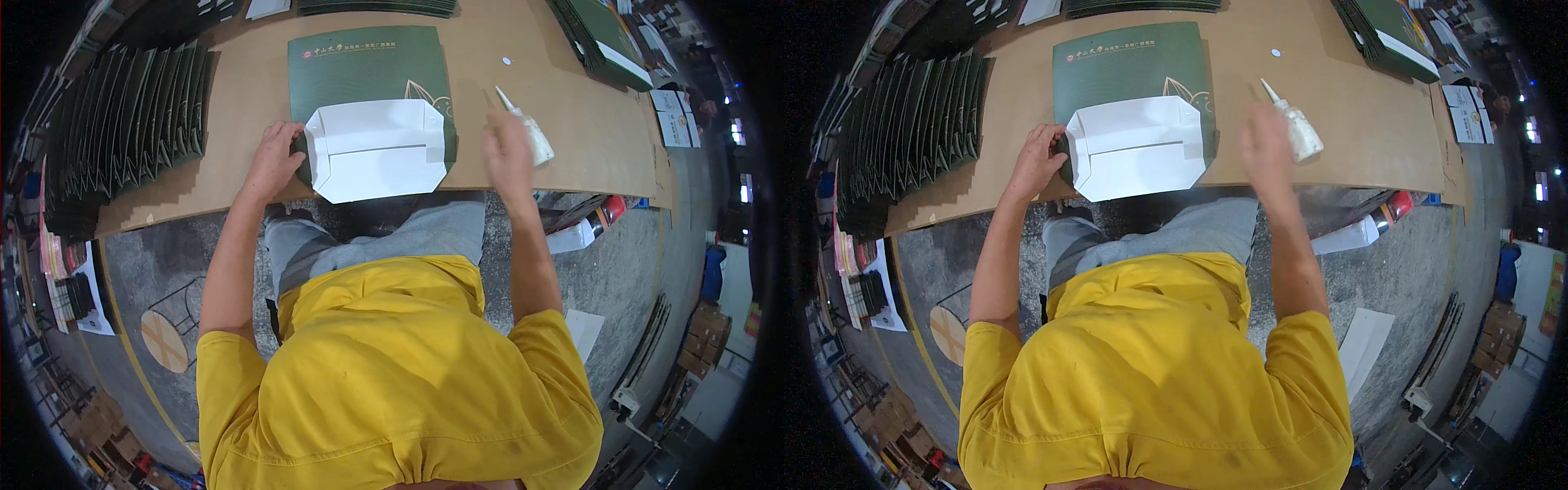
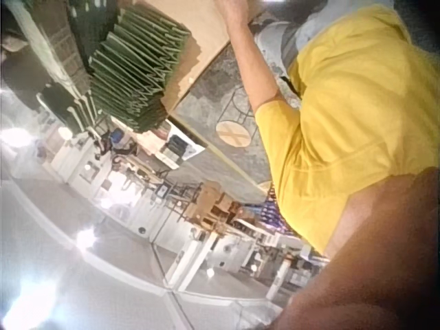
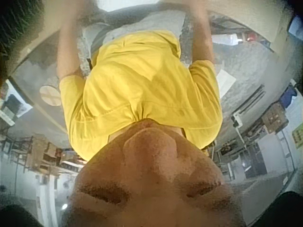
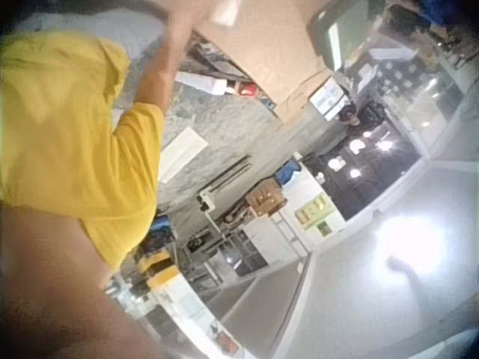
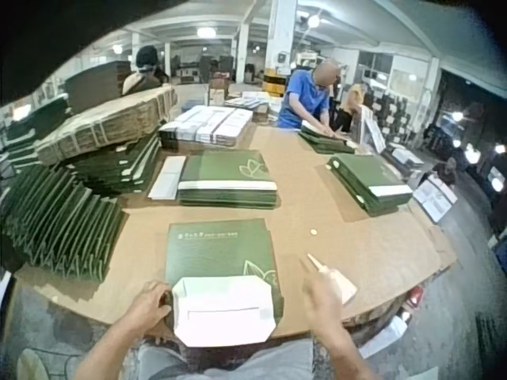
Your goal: Applying glue and folding paper product components at a workbench.
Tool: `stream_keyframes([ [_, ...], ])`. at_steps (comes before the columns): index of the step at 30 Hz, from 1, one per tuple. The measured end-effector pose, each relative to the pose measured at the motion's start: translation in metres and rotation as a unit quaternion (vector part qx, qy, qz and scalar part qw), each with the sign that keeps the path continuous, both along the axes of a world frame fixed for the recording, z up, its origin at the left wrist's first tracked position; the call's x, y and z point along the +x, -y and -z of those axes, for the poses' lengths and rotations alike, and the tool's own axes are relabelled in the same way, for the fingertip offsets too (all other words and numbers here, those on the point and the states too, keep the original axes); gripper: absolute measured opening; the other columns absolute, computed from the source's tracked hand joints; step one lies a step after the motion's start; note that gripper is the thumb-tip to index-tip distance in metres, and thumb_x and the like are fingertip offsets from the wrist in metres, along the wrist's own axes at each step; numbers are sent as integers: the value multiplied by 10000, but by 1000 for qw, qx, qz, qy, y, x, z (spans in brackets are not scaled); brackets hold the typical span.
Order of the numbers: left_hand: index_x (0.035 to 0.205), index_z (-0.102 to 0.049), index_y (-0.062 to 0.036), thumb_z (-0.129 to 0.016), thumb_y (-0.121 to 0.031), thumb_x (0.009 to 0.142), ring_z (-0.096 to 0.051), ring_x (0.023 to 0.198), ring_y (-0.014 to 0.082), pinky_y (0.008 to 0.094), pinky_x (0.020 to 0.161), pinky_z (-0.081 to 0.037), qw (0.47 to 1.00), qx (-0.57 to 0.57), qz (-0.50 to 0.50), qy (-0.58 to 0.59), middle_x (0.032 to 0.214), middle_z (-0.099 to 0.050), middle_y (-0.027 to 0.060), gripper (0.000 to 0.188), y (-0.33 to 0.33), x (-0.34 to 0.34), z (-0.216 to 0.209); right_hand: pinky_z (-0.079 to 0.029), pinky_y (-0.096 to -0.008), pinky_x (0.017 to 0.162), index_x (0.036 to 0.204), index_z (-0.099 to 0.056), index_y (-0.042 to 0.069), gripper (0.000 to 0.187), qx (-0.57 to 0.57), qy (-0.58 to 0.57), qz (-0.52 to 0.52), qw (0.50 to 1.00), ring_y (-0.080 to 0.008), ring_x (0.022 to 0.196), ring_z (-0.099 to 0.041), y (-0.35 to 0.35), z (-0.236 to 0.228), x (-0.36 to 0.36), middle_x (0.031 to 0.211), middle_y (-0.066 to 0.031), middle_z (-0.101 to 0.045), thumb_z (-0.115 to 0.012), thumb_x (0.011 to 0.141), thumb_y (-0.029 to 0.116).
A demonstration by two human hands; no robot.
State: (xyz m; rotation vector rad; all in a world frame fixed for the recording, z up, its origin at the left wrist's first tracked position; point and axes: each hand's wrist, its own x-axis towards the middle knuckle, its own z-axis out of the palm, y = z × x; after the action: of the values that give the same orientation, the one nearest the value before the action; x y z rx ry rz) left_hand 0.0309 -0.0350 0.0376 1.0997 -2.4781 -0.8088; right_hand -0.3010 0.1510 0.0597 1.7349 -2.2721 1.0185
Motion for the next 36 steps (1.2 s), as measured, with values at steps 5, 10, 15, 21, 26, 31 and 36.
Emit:
stream_keyframes([
  [5, 1086, -542, -33, -651, 7, 684, -515, 1008, 325, 399, 880, -439, 999, -45, 19, 2, 1034, -545, 135, 418, -8, -16, -7, -456, -371, 808, 1111, -562, 39, 380, 65, 39, -123, 990, -344, 930, -547, 31, 16, 17, 1026, -162, -567, -588, 732, 8],
  [10, 1135, -526, -34, -666, -98, 683, -492, 1061, 331, 422, 928, -417, 975, -118, 120, 145, 1131, -523, 137, 477, -38, 1, -9, -388, -424, 933, 1206, -509, 25, 524, 142, -63, -244, 957, -328, 1100, -468, 1, 20, 9, 1198, -140, -506, -554, 687, -32],
  [15, 1222, -476, 61, -704, -226, 687, -439, 1146, 362, 420, 994, -379, 953, -206, 150, 166, 1253, -458, 214, 649, -61, 14, -13, -327, -443, 1011, 1327, -424, 30, 618, 218, -127, -260, 932, -342, 1159, -440, -13, 8, 22, 1358, -140, -426, -599, 740, 113],
  [21, 1031, -593, 25, -714, -271, 725, -504, 1011, 315, 403, 885, -438, 968, -229, 60, 84, 1083, -540, 170, 442, -52, -7, 3, -361, -426, 888, 1100, -617, 82, 440, 131, -31, -157, 978, -259, 1085, -492, 4, 25, 25, 1179, -72, -563, -673, 774, 373],
  [26, 750, -621, -33, -721, -286, 710, -541, 815, 279, 396, 731, -473, 975, -217, -22, 52, 822, -552, 109, 275, -44, -30, 9, -363, -386, 770, 794, -613, 90, 308, 112, -25, -64, 991, -246, 870, -515, 25, 29, 37, 895, -37, -587, -658, 793, 395],
  [31, 755, -625, -34, -716, -306, 699, -545, 830, 305, 403, 717, -480, 973, -198, -74, 96, 830, -551, 130, 292, -42, -46, 2, -391, -412, 754, 820, -595, 83, 349, 129, -73, 0, 989, -276, 854, -516, 37, 28, 45, 879, -89, -571, -684, 766, 416],
  [36, 831, -619, -16, -718, -321, 695, -538, 865, 318, 411, 758, -475, 975, -166, -91, 117, 866, -548, 148, 348, -40, -34, 5, -459, -410, 844, 1084, -524, -59, 712, 214, 71, 104, 969, -355, 987, -575, 52, 24, 53, 1034, -234, -584, -792, 648, 437],
])
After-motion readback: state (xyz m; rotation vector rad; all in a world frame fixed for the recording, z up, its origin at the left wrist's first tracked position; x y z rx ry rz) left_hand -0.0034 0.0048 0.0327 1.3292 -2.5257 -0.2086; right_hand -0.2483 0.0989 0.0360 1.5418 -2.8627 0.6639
